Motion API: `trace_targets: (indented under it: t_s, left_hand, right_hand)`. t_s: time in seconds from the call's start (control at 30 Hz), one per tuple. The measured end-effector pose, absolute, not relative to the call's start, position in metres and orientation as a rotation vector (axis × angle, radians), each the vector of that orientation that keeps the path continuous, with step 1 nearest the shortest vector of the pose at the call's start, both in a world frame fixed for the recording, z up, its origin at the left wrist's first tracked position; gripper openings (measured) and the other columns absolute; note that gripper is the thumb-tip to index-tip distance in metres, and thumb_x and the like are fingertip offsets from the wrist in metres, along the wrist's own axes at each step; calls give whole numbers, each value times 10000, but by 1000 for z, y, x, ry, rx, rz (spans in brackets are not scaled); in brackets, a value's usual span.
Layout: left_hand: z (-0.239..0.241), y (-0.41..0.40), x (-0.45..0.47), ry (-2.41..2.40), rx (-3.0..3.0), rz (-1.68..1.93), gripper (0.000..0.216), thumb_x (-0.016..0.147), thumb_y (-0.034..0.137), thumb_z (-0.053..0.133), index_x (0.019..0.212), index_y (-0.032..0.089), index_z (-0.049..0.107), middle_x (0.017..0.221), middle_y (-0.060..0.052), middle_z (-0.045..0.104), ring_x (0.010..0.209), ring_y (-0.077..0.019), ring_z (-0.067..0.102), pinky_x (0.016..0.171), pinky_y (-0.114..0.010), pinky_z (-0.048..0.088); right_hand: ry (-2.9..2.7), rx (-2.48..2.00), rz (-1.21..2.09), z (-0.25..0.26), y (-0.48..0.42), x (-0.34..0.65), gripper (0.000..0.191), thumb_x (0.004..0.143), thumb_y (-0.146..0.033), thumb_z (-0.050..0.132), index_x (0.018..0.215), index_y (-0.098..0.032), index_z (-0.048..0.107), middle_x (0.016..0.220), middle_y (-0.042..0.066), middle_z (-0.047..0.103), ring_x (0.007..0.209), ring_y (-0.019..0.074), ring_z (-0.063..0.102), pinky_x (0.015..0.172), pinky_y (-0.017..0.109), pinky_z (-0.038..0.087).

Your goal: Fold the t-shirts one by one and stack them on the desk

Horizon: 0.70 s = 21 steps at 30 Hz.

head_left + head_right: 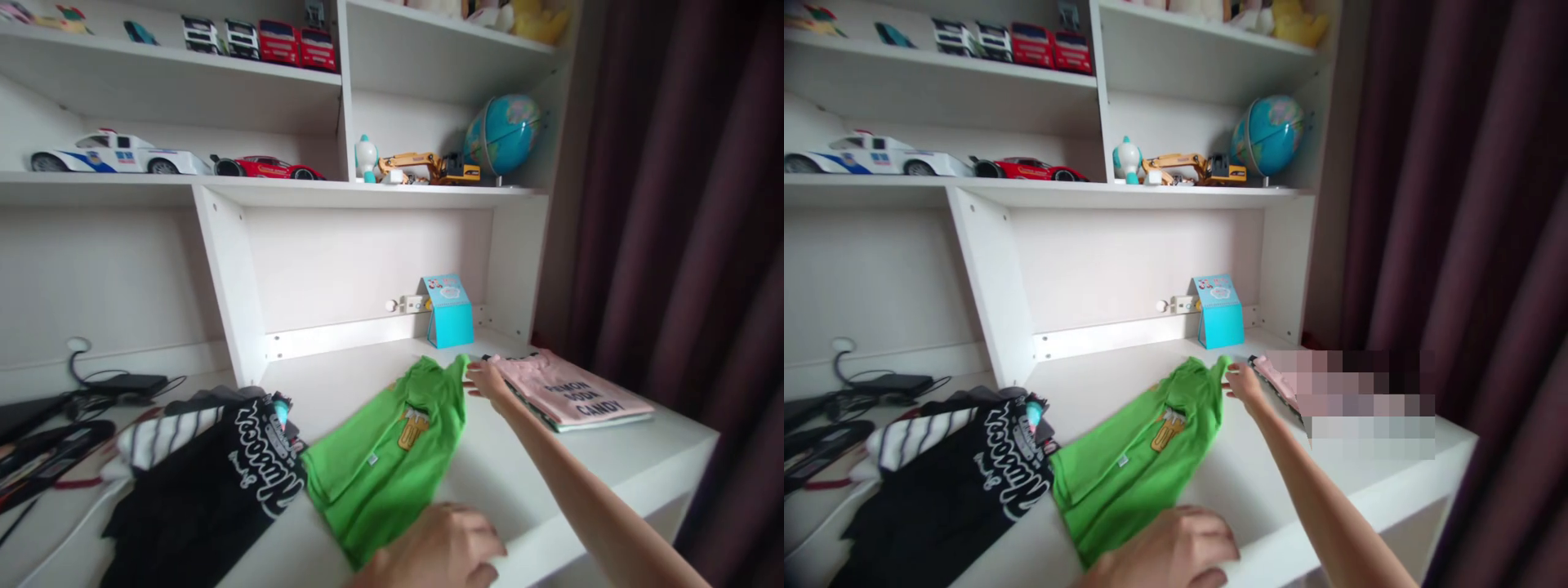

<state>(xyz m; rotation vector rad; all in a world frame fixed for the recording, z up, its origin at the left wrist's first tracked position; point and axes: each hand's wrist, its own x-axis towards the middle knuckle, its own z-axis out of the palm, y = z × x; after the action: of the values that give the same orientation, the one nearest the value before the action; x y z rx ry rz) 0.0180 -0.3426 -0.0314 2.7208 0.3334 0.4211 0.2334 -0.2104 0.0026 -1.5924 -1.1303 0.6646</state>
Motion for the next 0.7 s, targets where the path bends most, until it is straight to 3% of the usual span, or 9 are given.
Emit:
trace_targets:
  t_s: [0.1, 0.27, 0.37, 0.47, 0.57, 0.63, 0.7]
  left_hand:
    - [-12, -349, -9, 324, 2599, 366, 221, 851, 202, 477, 1001, 264, 626, 1001, 13, 657, 920, -129, 597, 811, -162, 410]
    - [17, -314, -67, 1171, 2487, 495, 177, 823, 200, 467, 903, 228, 622, 922, -3, 636, 827, -153, 594, 745, -225, 420]
    - [10, -289, -88, 1460, 2496, 355, 169, 715, 194, 579, 881, 198, 607, 938, -37, 609, 845, -198, 588, 739, -255, 414]
    - [-2, -280, -95, 1499, 2578, 262, 109, 721, 144, 521, 795, 198, 580, 876, -38, 602, 823, -205, 588, 709, -255, 402]
    - [-6, -278, -97, 1504, 2633, 281, 156, 741, 95, 428, 720, 202, 539, 748, -15, 585, 744, -187, 582, 646, -235, 377]
    - [-2, -274, -102, 1489, 2595, 369, 193, 738, 82, 399, 778, 211, 536, 651, 19, 543, 667, -158, 557, 611, -215, 357]
    - [7, -267, -113, 1470, 2495, 531, 246, 741, 89, 376, 894, 220, 517, 580, 54, 481, 582, -129, 512, 582, -200, 343]
  right_hand:
    - [-1232, -1675, 520, -9, -235, 253, 203, 794, -103, 380, 954, -85, 504, 807, 93, 598, 664, 165, 601, 653, 329, 472]
    - [-1762, -1456, 546, -4, -287, 200, 171, 784, -159, 448, 833, -182, 611, 842, 51, 647, 795, 173, 605, 754, 278, 458]
    - [-2235, -1096, 553, -1, -318, 146, 276, 798, -198, 479, 1045, -208, 601, 1083, 59, 616, 998, 176, 561, 875, 266, 424]
    - [-2568, -895, 451, -2, -336, 104, 482, 770, -261, 563, 1234, -165, 475, 1190, 111, 552, 1106, 233, 490, 953, 327, 378]
    - [-2719, -1017, 324, -3, -341, 89, 349, 771, -247, 563, 1106, -149, 555, 993, 110, 624, 943, 248, 566, 845, 347, 441]
    - [-2713, -1096, 233, 1, -341, 97, 149, 782, -191, 530, 903, -164, 614, 870, 82, 632, 849, 223, 585, 794, 323, 447]
    - [-2612, -1094, 194, 12, -343, 122, 108, 788, -143, 498, 771, -181, 598, 815, 50, 623, 797, 185, 582, 746, 277, 441]
